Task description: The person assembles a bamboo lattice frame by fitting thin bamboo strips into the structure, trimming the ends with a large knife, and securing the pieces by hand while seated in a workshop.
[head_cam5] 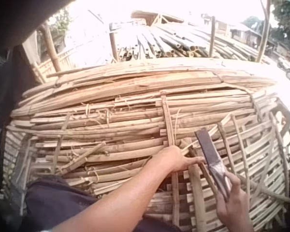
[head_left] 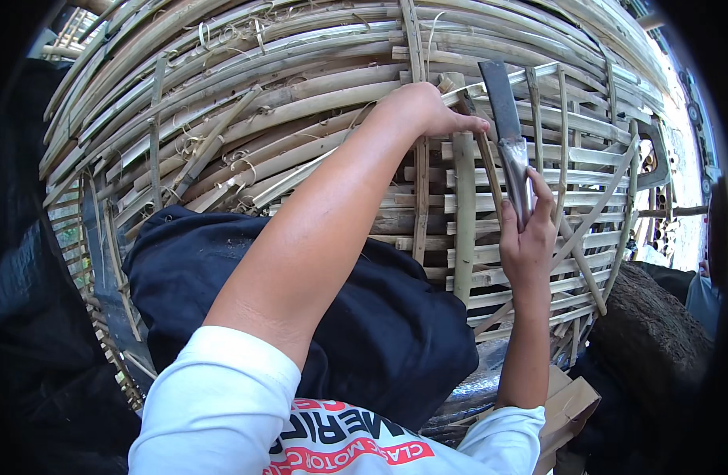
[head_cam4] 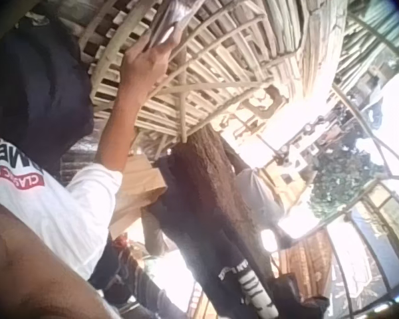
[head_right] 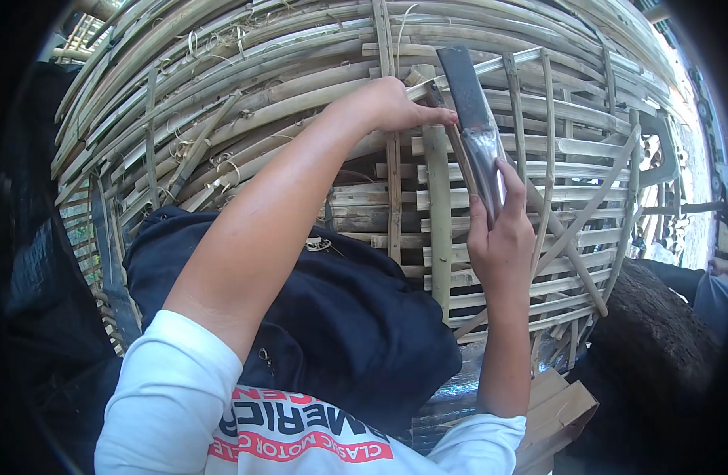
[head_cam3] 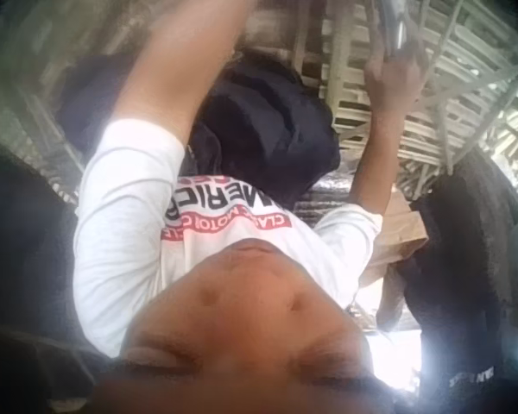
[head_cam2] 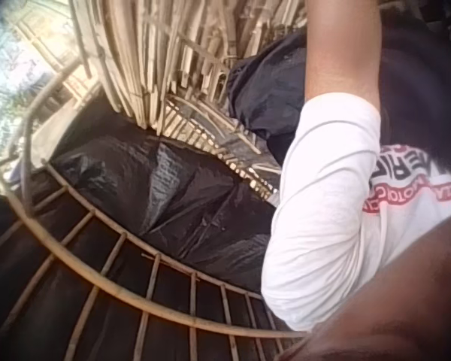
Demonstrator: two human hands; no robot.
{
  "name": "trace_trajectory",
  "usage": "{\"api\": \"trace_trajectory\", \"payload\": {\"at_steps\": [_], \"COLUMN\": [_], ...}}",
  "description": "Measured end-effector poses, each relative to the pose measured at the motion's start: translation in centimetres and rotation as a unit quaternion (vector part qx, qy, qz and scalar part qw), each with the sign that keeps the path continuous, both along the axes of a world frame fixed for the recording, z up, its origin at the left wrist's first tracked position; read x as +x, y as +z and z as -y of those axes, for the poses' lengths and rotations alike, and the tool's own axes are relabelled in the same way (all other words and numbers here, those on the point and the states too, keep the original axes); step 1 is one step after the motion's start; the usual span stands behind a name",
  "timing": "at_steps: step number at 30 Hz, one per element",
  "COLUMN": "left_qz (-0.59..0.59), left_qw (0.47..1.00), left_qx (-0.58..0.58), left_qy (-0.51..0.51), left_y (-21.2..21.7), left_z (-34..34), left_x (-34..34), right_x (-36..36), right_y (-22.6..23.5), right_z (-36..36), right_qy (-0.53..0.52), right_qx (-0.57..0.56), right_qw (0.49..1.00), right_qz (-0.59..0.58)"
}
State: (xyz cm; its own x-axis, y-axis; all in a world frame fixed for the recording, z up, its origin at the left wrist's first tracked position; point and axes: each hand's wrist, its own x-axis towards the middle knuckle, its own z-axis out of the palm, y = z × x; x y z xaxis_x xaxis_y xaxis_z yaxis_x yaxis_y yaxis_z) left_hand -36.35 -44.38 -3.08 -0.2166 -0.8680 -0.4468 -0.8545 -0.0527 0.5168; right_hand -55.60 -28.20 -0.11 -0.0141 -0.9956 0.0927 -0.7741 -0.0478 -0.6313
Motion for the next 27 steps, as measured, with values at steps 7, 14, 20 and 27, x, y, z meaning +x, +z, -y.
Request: {"api": "trace_trajectory", "payload": {"at_steps": [7,14,20,27], "left_qz": [0.098,0.107,0.113,0.108], "left_qw": [0.99,0.982,0.988,0.986], "left_qx": [-0.095,-0.146,-0.102,-0.123], "left_qy": [0.046,0.047,0.018,0.003], "left_y": [2.9,2.3,2.8,2.7], "left_z": [-2.3,-3.9,-3.5,-3.4], "left_x": [-1.0,-1.6,-1.7,-0.8], "right_x": [0.1,-0.3,-0.8,-0.3], "right_y": [-3.9,-4.8,-4.1,-1.4], "right_z": [0.0,0.1,0.2,-0.2], "right_qy": [-0.052,-0.01,0.035,0.041], "right_qx": [-0.11,-0.198,-0.163,-0.017], "right_qw": [0.991,0.98,0.986,0.998], "right_qz": [0.051,-0.017,-0.025,-0.032]}}
